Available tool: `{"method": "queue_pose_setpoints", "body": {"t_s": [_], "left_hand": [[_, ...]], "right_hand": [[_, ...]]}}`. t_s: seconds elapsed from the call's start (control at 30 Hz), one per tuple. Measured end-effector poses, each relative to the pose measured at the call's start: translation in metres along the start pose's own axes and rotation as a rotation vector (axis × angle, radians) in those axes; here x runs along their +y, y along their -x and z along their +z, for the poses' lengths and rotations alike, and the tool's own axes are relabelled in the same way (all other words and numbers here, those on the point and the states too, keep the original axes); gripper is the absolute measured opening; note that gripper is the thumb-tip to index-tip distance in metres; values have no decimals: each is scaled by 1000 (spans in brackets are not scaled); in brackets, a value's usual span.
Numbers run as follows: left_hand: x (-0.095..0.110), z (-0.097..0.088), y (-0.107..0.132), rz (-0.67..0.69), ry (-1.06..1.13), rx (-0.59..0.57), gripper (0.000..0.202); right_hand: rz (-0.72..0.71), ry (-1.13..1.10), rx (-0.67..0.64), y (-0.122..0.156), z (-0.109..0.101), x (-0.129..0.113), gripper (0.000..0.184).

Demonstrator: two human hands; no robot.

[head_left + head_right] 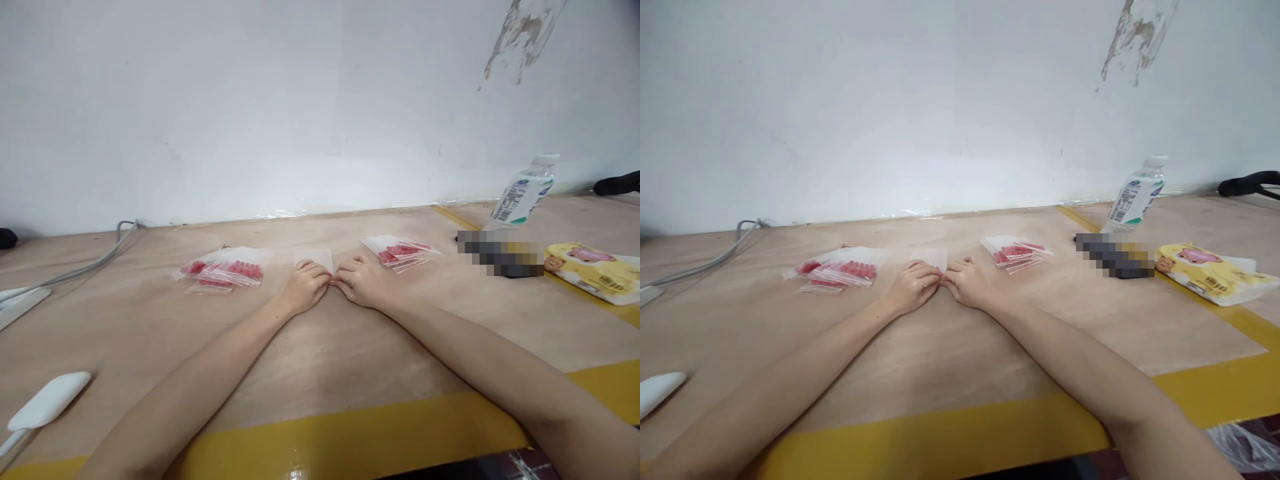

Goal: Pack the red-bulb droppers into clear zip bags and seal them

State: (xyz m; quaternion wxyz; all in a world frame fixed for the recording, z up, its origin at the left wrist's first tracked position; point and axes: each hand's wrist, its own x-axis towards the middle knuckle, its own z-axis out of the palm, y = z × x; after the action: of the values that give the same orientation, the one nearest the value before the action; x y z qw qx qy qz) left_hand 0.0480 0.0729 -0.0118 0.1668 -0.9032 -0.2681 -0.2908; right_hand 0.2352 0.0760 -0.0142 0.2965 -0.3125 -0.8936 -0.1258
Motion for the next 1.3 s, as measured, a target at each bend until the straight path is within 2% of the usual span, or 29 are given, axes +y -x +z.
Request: {"method": "queue_pose_setpoints", "body": {"t_s": [0.17,0.47,0.73,0.77,0.83,0.9,0.97,1.07,1.17,1.3], "left_hand": [[2,-6,4,-39,-28,18,17],[-6,-36,29,-84,-71,-30,20],[-11,-29,38,-199,-58,-51,28],[-11,-29,38,-200,-46,-52,27],[-11,-31,38,-186,-15,-62,23],[-11,-37,38,-189,-9,-91,32],[-15,-45,38,-258,-110,-167,43],[-27,-59,42,-465,-363,-251,35],[-45,-69,52,-651,-480,-228,37],[-59,-77,62,-792,-495,-279,40]], "right_hand": [[-17,31,24,5,-6,2,21],[19,11,24,11,-8,11,20],[54,9,-24,10,-11,10,18],[60,0,-30,9,-11,9,20],[54,-43,-48,6,-10,6,38],[27,-121,-97,0,-5,3,45],[-11,-194,-175,-5,2,3,40],[-34,-159,-290,-10,7,10,46],[6,56,-366,-7,-1,19,43],[185,366,-452,6,-25,28,33]]}}
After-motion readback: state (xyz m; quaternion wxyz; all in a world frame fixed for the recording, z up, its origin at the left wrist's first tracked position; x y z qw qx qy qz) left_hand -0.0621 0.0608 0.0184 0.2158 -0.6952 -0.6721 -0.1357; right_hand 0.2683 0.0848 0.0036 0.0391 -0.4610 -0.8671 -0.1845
